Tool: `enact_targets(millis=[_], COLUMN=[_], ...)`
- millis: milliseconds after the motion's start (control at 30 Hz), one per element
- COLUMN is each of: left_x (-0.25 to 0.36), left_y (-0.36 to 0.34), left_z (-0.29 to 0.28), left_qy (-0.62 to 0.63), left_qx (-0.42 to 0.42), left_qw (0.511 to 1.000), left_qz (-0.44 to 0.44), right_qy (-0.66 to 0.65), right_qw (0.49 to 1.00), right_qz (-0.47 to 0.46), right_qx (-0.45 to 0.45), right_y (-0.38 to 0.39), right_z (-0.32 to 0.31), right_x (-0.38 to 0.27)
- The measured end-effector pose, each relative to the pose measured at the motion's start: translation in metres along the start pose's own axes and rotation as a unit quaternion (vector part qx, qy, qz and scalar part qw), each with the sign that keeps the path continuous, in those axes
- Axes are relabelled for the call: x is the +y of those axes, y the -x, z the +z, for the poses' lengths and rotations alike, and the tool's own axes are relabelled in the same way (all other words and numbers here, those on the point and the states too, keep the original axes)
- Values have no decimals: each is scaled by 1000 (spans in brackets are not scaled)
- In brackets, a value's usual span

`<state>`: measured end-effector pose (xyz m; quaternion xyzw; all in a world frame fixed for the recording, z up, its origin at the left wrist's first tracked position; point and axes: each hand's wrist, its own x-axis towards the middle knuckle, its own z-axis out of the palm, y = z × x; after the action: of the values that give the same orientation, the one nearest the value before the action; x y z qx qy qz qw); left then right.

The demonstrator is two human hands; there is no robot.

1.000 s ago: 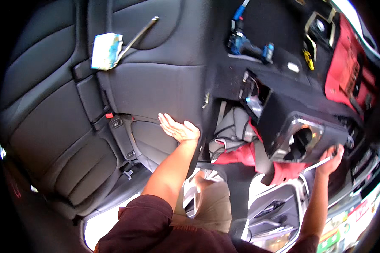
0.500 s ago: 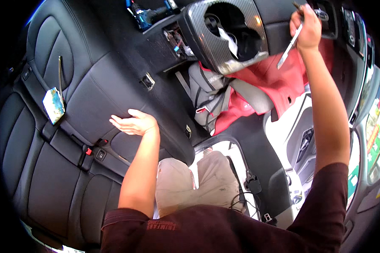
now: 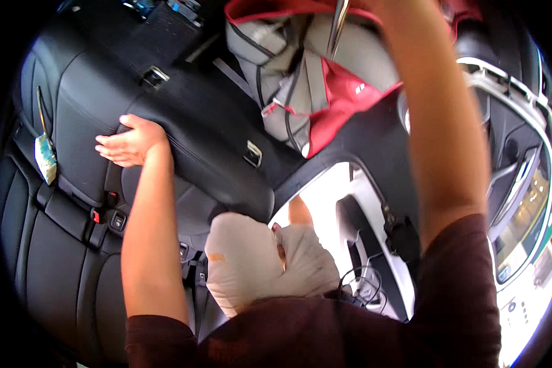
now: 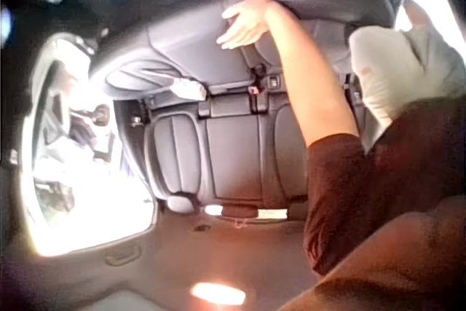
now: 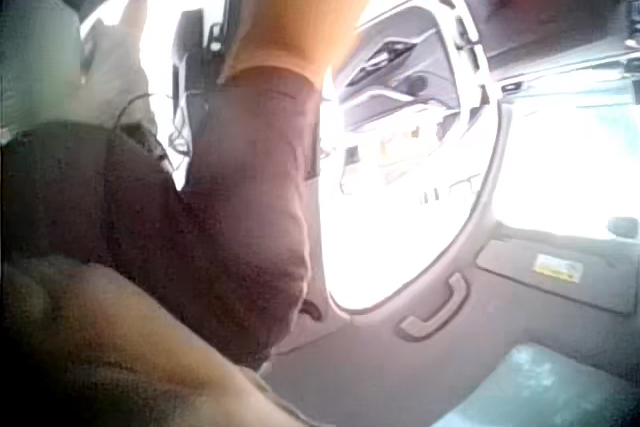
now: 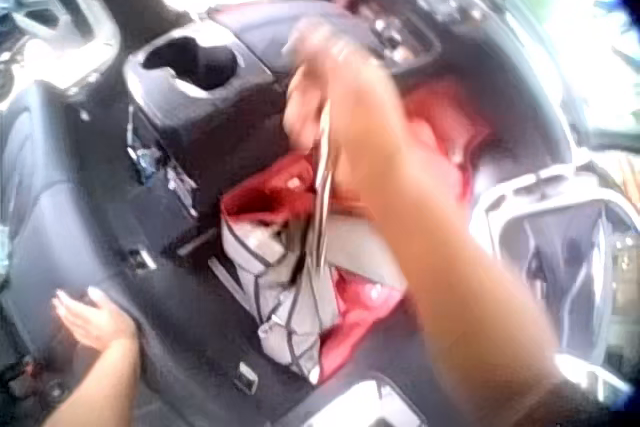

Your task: The person manipulates electronic cables, removes a bracket from a rear seat using a socket wrench, and then uses a power drill to drive a screw into the interior frame near the center console.

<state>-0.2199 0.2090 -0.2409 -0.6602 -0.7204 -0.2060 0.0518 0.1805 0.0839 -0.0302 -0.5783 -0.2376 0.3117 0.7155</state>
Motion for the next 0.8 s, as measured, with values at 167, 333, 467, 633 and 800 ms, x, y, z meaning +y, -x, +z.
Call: enact_targets(millis=[167, 333, 467, 633, 800], left_x=[-9, -24, -4, 1, 4], left_y=[-9, -5, -9, -17, -11], left_z=[7, -2, 10, 1, 3], left_qy=[-25, -59, -35, -42, -33], left_qx=[85, 105, 102, 80, 42], left_qw=[996, 992, 994, 996, 998], left_qz=[2, 28, -11, -20, -32], right_qy=[80, 206, 196, 246, 268], right_qw=[927, 897, 894, 876, 859], right_qz=[366, 389, 401, 415, 434], right_qx=[4, 38, 38, 2, -34], right_y=[248, 414, 413, 408, 395], right_z=[8, 21, 32, 36, 39], right_x=[162, 286, 298, 309, 299])
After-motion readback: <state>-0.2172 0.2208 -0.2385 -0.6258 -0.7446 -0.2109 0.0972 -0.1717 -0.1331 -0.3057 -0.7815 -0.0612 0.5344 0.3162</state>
